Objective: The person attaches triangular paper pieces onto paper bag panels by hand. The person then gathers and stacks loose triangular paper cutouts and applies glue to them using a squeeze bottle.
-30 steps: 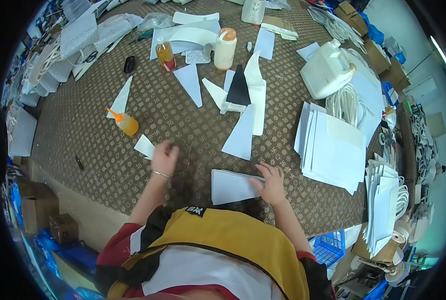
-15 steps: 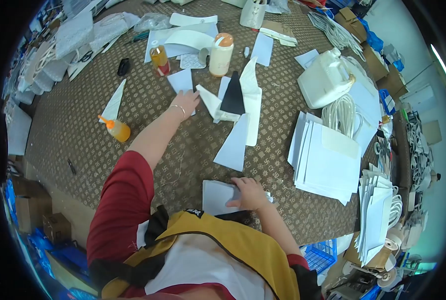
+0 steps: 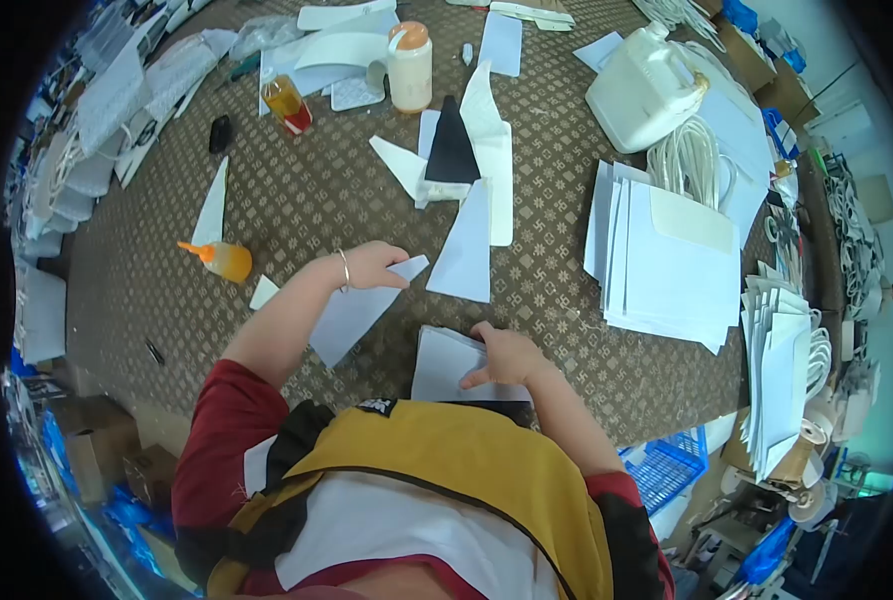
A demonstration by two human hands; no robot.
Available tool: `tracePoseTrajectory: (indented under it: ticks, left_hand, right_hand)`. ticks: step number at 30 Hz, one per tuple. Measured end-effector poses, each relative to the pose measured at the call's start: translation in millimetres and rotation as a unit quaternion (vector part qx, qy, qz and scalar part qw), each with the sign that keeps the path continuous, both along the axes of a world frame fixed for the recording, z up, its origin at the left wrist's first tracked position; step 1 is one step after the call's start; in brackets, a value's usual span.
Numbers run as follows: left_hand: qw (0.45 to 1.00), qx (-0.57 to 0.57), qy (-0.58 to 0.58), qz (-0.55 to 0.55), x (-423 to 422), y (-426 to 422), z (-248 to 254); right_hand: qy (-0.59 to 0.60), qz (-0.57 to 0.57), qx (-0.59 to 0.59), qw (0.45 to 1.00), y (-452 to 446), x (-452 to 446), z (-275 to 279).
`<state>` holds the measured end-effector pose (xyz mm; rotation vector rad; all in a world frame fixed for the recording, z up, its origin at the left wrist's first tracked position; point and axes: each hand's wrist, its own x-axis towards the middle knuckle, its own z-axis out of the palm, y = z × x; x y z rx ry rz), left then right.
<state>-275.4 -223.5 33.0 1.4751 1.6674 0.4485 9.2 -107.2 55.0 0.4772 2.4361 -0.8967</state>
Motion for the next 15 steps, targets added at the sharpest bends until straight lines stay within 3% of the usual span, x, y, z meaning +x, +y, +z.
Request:
tracePoseTrajectory:
  ticks: [5,8,11,15]
  left_hand:
    - [0.995,0.002,-0.072,0.069,64,0,-36]
    - [1.0,0.008,-0.016,-0.006,100,15,-44]
    - [0.997,0.033,-0.065,-0.005,136,31,-31]
    - [0.972,0.172,-0.063,0.146,167,38,-34]
  right_hand:
    - [0.017,-0.004,-0.036,0.999,-17,22,1]
    - [0.009,-0.027,-0.037,0.999,-15,47,18]
    - [-0.022,-0.086,-0.037,0.995,-16,65,36]
    - [-0.009,-0.115,-0.061,0.991,15,103,65]
